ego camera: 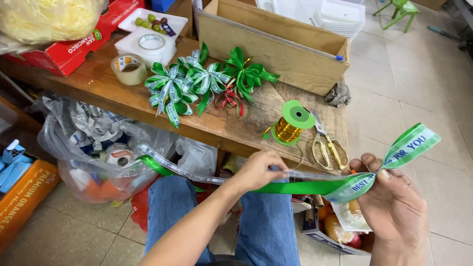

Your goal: The person is preparing decorative ribbon loops by folding and tying green and white ribbons.

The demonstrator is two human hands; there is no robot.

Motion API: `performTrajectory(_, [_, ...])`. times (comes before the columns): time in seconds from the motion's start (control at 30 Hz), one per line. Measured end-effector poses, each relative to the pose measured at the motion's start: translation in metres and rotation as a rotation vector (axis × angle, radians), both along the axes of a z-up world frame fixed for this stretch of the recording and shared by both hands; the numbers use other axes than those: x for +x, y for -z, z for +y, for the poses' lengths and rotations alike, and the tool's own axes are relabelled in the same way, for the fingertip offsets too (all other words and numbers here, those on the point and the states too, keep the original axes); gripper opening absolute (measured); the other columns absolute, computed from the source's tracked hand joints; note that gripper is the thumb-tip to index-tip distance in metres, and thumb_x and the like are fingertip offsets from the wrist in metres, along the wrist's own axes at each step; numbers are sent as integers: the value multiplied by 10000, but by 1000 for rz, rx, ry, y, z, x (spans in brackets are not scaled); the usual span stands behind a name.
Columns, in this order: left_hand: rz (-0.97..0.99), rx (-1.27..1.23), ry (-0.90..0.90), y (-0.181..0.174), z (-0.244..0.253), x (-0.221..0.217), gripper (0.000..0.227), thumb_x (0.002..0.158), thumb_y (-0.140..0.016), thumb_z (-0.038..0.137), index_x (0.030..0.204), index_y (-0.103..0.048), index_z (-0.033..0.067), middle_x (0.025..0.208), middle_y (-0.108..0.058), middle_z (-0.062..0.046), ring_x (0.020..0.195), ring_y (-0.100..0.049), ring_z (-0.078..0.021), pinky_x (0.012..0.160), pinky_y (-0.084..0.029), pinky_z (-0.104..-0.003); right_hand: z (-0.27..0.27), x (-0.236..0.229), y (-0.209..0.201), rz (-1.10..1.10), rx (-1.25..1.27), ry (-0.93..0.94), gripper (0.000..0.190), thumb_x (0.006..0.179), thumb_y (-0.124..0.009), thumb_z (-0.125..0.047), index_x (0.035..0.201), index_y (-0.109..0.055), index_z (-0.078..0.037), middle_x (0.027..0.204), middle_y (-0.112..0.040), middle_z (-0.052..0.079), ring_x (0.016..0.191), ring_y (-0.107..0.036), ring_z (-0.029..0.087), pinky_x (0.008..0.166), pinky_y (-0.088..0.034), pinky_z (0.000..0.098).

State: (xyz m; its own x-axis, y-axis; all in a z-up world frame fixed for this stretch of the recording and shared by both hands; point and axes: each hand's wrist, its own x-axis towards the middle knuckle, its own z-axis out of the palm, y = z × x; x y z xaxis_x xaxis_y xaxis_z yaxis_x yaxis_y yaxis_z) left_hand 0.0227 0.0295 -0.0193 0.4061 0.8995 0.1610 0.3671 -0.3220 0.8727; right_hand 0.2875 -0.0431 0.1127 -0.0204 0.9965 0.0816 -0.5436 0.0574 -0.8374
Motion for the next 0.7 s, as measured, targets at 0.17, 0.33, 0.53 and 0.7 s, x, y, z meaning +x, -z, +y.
performTrajectory(0.17, [181, 287, -173, -11, 9, 11, 167, 944, -732, 406, 1024, -834, 301, 1008, -636, 35, 928, -660, -277, 676, -517, -521, -9, 7, 8, 27, 3, -57, 116, 948, -675, -87, 1022, -747, -34, 1170, -622, 96, 1170, -612, 317, 995, -471, 467])
performTrajectory(0.33, [215, -32, -16, -25, -9, 16, 188, 932, -717, 344, 1092, -816, 352, 1145, -815, 69, 1102, -769, -223, 979, -560, -467, -13, 6, 5, 10, -23, 21, 124, 926, -685, -119, 1003, -747, -44, 1159, -628, 92, 1180, -614, 345, 1102, -439, 492])
performTrajectory(0.53, [-138, -240, 72, -4, -30, 12, 223, 963, -679, 312, 1009, -839, 162, 954, -801, 25, 811, -631, -91, 731, -441, -304, -10, 13, 4, 22, -3, 3, 119, 966, -645, -108, 1027, -732, -55, 1175, -619, 87, 1168, -626, 315, 1032, -473, 477])
performTrajectory(0.7, [-163, -288, 131, -24, -49, 4, 266, 839, -802, 375, 1024, -837, 187, 938, -794, 34, 871, -676, -78, 751, -494, -275, -10, 13, 3, 10, -4, 1, 126, 984, -621, -111, 1033, -730, -69, 1180, -609, 71, 1172, -617, 294, 1039, -470, 469])
